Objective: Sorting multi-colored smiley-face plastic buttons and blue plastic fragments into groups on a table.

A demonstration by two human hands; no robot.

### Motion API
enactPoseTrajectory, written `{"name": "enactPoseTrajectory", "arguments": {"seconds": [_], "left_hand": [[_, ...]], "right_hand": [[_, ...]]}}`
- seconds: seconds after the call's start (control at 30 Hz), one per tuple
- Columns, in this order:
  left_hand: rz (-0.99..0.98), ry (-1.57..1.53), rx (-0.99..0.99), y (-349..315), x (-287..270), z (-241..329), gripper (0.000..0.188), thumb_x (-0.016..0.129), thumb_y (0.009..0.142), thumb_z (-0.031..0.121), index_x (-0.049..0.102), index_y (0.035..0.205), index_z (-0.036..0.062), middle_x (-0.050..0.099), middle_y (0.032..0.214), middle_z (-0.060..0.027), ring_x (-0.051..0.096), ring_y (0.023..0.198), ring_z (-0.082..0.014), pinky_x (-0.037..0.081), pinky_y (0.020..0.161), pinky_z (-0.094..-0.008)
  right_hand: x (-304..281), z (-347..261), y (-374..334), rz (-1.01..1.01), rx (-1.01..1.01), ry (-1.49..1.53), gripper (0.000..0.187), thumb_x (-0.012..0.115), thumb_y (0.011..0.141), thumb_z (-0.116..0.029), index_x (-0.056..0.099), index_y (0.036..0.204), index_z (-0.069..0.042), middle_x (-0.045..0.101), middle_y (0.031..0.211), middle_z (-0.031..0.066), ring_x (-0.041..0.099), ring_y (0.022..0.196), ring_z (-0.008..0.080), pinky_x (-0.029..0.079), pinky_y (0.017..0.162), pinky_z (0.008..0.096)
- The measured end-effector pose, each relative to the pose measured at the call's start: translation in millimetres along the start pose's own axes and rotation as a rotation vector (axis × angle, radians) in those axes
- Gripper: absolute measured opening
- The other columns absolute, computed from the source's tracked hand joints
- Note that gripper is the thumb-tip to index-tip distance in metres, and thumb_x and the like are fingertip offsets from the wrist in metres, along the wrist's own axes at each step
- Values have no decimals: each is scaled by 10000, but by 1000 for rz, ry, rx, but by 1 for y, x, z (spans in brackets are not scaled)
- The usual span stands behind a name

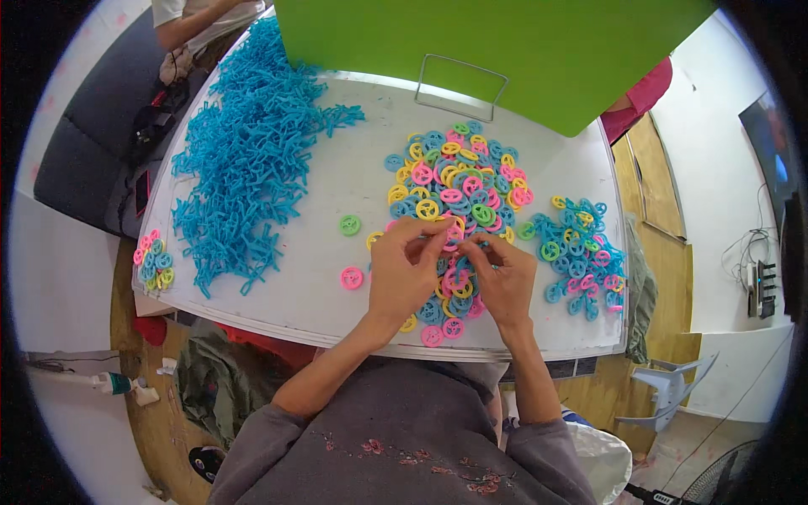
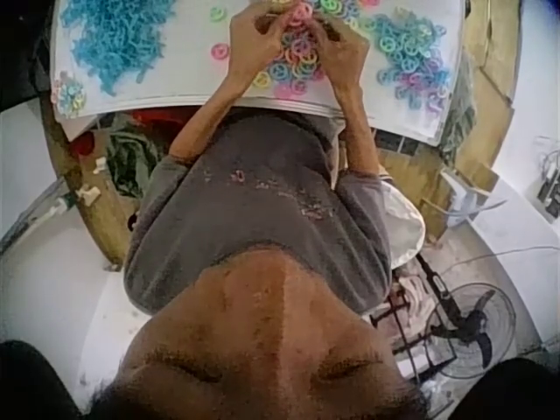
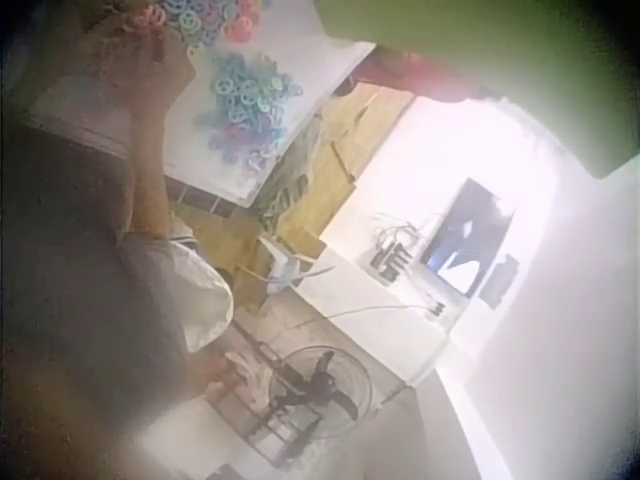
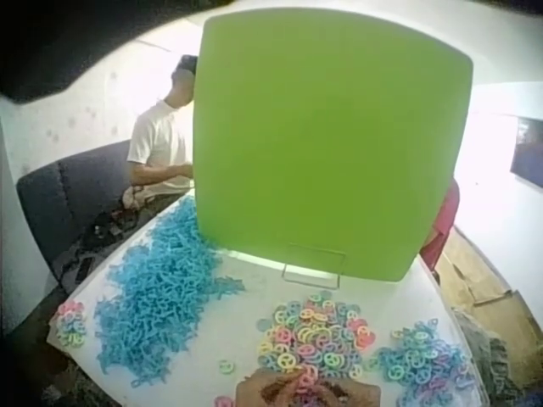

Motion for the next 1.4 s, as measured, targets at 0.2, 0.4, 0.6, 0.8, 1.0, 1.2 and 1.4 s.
{"name": "enactPoseTrajectory", "arguments": {"seconds": [0.2,0.4,0.6,0.8,1.0,1.2,1.4], "left_hand": [[35,367,129,0,3,16,148,579,872,-33,649,1002,-36,627,920,-109,651,828,-163,551,727,-270],[33,401,191,0,4,19,167,580,847,-62,677,971,-5,614,880,-108,639,764,-158,529,659,-260],[5,509,189,4,6,15,206,545,829,-115,685,932,-6,610,865,-114,645,772,-171,528,652,-261],[20,408,207,4,8,16,233,506,824,-143,678,917,-18,603,855,-116,641,784,-192,548,715,-284],[-113,163,219,10,2,14,233,509,834,-131,655,977,-19,600,948,-106,623,900,-179,526,786,-271],[-133,171,28,5,2,13,173,555,844,-99,624,989,-33,634,990,-96,622,889,-147,515,808,-260],[-115,16,-109,1,-2,2,158,567,866,-60,609,1016,-41,651,947,-85,630,879,-137,529,786,-271]], "right_hand": [[-3,0,0,-12,139,-36,152,695,836,-108,695,915,21,673,691,46,573,599,46,436,532,196],[-1,-5,1,-45,248,59,150,713,808,-70,700,935,8,676,719,53,571,584,60,438,524,202],[-1,-9,-4,107,-107,-62,158,717,775,-2,701,932,0,686,786,61,583,613,77,463,555,215],[-2,-3,-7,185,-65,4,152,712,771,18,689,922,19,687,801,62,618,685,88,484,599,209],[-3,8,1,-76,108,193,174,690,786,37,656,956,29,676,815,57,613,682,82,488,595,211],[-5,-11,1,-104,-1,33,181,646,826,41,628,1006,31,662,875,53,619,737,85,491,636,201],[-14,-12,-9,-167,255,452,339,577,865,61,532,1197,8,621,977,55,576,858,65,476,735,197]]}}
Point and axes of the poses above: each hand's wrist, its own y-axis towards the middle knuckle, its own x-axis out of the palm, z = x × y, the point moved 5 cm from there along y, towards the middle knuckle
